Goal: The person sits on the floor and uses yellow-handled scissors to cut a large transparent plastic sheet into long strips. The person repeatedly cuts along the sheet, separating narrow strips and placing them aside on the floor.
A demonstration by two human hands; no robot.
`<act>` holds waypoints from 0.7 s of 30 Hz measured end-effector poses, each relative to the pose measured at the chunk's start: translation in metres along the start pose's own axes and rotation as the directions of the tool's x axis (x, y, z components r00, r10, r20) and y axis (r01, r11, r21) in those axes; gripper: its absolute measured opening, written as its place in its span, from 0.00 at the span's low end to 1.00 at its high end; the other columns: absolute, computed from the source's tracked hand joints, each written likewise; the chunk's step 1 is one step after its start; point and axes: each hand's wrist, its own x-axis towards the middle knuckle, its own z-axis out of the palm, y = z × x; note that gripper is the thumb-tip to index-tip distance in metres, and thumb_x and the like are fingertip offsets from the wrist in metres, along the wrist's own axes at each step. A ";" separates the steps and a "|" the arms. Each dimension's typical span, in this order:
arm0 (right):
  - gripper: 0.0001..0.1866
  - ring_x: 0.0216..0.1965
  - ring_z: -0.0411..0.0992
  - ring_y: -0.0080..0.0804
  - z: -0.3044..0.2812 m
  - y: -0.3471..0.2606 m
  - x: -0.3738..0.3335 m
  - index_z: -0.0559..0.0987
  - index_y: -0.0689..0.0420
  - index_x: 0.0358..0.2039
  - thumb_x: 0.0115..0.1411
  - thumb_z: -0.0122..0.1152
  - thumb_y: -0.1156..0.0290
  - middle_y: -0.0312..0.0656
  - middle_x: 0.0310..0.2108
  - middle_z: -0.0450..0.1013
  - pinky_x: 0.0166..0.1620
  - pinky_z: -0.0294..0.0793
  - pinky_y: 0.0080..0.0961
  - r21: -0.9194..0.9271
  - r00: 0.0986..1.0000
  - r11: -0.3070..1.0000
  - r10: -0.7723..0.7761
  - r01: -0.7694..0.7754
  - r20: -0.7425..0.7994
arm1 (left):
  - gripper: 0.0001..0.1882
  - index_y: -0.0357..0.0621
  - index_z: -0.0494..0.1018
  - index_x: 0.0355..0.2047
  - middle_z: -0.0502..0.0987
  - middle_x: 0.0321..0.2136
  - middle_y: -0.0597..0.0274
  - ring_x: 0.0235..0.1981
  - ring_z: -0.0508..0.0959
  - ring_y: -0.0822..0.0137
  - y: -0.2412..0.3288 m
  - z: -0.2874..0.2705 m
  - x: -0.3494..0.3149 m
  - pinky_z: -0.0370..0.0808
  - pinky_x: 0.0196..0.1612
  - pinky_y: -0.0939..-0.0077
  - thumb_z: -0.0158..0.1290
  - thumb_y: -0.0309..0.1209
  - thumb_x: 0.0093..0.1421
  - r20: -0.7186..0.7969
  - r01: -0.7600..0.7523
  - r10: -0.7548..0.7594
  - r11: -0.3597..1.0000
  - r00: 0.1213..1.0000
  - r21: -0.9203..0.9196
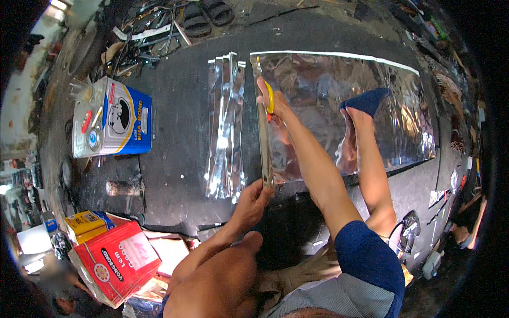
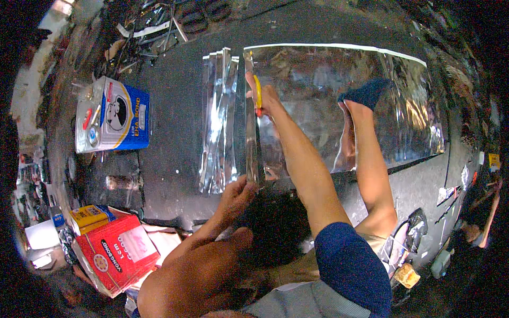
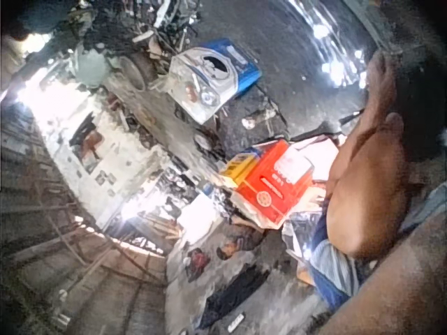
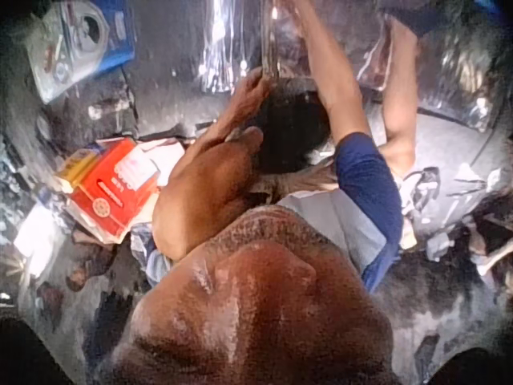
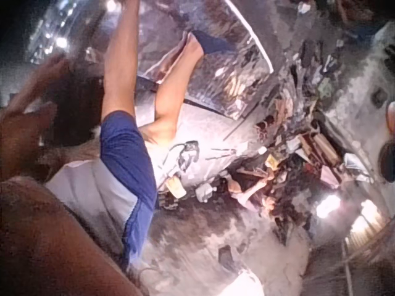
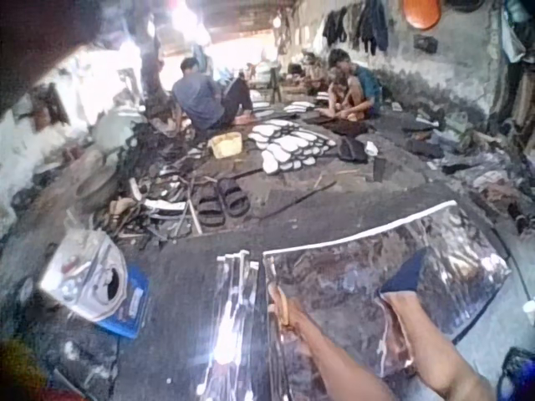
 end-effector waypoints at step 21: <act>0.47 0.13 0.67 0.28 0.001 -0.048 0.054 0.70 0.59 0.15 0.35 0.43 0.17 0.37 0.11 0.64 0.16 0.65 0.25 0.129 0.998 0.990 0.047 -0.052 0.042 | 0.12 0.41 0.69 0.29 0.64 0.20 0.75 0.23 0.61 0.80 0.011 -0.024 -0.034 0.60 0.26 0.83 0.43 0.35 0.65 -0.157 0.097 -0.083 0.992 0.984 0.083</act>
